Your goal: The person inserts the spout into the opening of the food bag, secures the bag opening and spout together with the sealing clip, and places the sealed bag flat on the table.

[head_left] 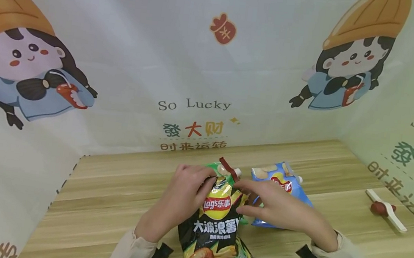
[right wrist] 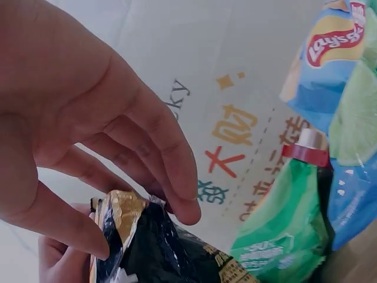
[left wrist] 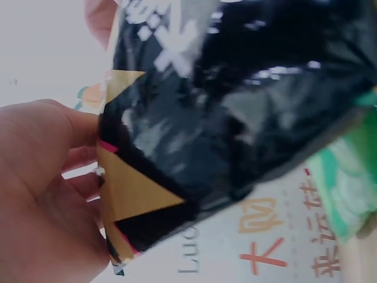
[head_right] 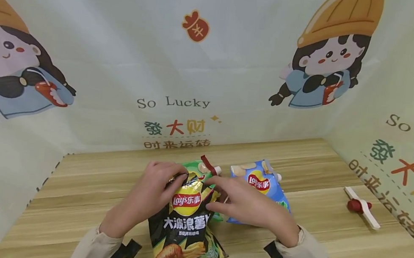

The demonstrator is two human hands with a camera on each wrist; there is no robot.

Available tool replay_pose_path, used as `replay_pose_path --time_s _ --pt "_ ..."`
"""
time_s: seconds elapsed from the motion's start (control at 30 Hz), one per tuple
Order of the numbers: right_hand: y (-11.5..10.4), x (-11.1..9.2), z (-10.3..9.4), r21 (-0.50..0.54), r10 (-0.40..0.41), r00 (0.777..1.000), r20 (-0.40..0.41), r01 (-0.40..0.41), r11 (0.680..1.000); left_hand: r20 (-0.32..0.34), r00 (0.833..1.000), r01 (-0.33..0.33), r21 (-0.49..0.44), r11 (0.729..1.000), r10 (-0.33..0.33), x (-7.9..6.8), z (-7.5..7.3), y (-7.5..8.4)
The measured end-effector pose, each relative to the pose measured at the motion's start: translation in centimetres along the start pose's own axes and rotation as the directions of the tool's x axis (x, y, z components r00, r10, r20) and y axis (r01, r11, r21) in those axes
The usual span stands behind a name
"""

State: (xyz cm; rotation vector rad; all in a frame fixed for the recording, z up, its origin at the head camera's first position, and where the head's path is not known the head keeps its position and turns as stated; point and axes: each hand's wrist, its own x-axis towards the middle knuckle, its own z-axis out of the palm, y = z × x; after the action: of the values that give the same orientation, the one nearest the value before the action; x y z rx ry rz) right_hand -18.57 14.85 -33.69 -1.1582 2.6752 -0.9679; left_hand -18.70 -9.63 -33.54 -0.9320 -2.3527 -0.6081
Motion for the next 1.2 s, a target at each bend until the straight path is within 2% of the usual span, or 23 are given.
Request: replay_pose_path --time_s 0.17,0.3,0.5,0.67,0.8,0.97,1.07,1.2 --pt "0.7 -0.3 0.1 -0.039 0.014 0.999 -0.040 -0.015 0.999 0.011 0.999 0.031 -0.024 0.999 -0.031 0.1 1.4 -1.1" --pt "0.9 -1.4 -1.3 -0.068 0.037 0.992 -0.122 -0.046 0.997 0.025 0.999 0.046 -0.037 0.998 -0.045 0.3 2.2 -1.4" --pt "1.8 -3.9 -4.2 -0.033 0.120 0.968 -0.219 -0.131 0.991 0.047 0.997 0.065 -0.064 0.996 -0.062 0.5 2.8 -1.6" --pt "4.5 -6.8 -5.7 -0.041 0.200 0.942 -0.271 -0.219 0.975 0.074 0.993 0.093 -0.069 0.993 -0.088 0.3 3.2 -1.9" --pt "7.8 -9.8 -6.9 -0.091 0.252 0.907 -0.337 -0.297 0.950 0.066 0.992 0.108 -0.060 0.992 -0.104 0.1 3.1 -2.2" --pt "12.7 -14.1 -8.2 -0.121 0.320 0.844 -0.430 -0.405 0.906 0.048 0.993 0.112 -0.069 0.991 -0.109 0.0 2.6 -2.2" --pt "15.3 -16.4 -8.7 -0.122 0.387 0.803 -0.454 -0.486 0.866 0.051 0.993 0.110 -0.076 0.991 -0.106 0.1 2.3 -1.8" --pt "18.2 -18.7 -9.3 -0.179 0.484 0.771 -0.414 -0.590 0.787 0.046 0.995 0.093 -0.070 0.993 -0.090 0.1 2.2 -1.0"
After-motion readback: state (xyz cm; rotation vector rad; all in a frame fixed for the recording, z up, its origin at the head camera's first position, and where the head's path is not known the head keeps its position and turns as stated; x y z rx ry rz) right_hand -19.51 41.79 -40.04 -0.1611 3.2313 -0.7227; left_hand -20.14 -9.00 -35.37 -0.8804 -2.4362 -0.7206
